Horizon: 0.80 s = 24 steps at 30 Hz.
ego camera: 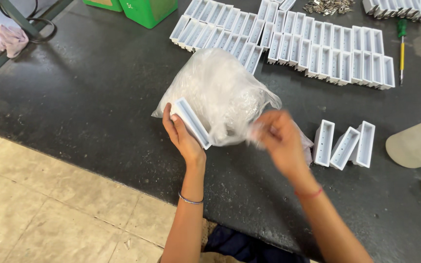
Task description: The person wipes the interior and exterior of small white plastic rectangular parts with a cloth, occasionally dipping the cloth into a bottle of liquid. The person handles the parts one at a time, wiping them thoroughly and placing them back on the table.
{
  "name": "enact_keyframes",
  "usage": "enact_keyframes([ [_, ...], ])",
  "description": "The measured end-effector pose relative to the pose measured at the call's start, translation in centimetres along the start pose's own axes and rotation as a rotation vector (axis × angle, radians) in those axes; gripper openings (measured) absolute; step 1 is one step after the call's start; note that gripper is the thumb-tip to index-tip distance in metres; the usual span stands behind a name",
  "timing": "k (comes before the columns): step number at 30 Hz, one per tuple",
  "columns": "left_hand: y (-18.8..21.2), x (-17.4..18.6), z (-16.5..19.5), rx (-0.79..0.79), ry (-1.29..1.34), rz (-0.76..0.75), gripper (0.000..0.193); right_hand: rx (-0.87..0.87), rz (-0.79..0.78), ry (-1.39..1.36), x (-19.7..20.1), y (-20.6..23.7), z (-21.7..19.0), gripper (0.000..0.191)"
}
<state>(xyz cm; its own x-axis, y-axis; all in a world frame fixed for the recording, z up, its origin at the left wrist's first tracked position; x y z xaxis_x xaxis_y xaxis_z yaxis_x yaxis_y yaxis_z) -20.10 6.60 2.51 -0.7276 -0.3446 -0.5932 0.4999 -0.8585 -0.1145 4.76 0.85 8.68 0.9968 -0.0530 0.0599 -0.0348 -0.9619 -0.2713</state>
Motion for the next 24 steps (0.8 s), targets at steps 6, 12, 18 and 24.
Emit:
enact_keyframes([
  [6,3.3,-1.3,3.8,-0.012,-0.294,-0.139,0.074,0.024,0.083,-0.265,-2.1,-5.2,2.8,0.017],
  [12,7.7,-4.7,7.1,-0.313,-0.828,-0.148,0.066,0.067,0.149,-0.097,-5.0,-6.4,4.4,0.015],
  [18,6.5,-4.7,7.2,-0.223,-0.803,-0.106,0.053,0.128,0.013,0.053,-6.8,-6.4,4.1,0.013],
  [24,8.3,-4.4,9.2,-0.233,-0.703,-0.187,0.057,0.418,-0.407,0.243,-12.8,-7.7,5.0,0.012],
])
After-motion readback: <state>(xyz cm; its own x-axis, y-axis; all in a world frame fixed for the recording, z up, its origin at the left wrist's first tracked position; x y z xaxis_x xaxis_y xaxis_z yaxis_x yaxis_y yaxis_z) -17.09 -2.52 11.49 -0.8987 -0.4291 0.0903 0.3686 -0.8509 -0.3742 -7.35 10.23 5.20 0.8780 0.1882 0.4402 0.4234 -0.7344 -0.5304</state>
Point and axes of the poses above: each hand's wrist, its own y-axis away from the middle knuckle, its own x-axis out of the back of the hand, z = x × y, the point moved 7 cm from there along -y, towards the middle knuckle, and after that the axes turned 5 degrees about x, right-handed, at the moved point
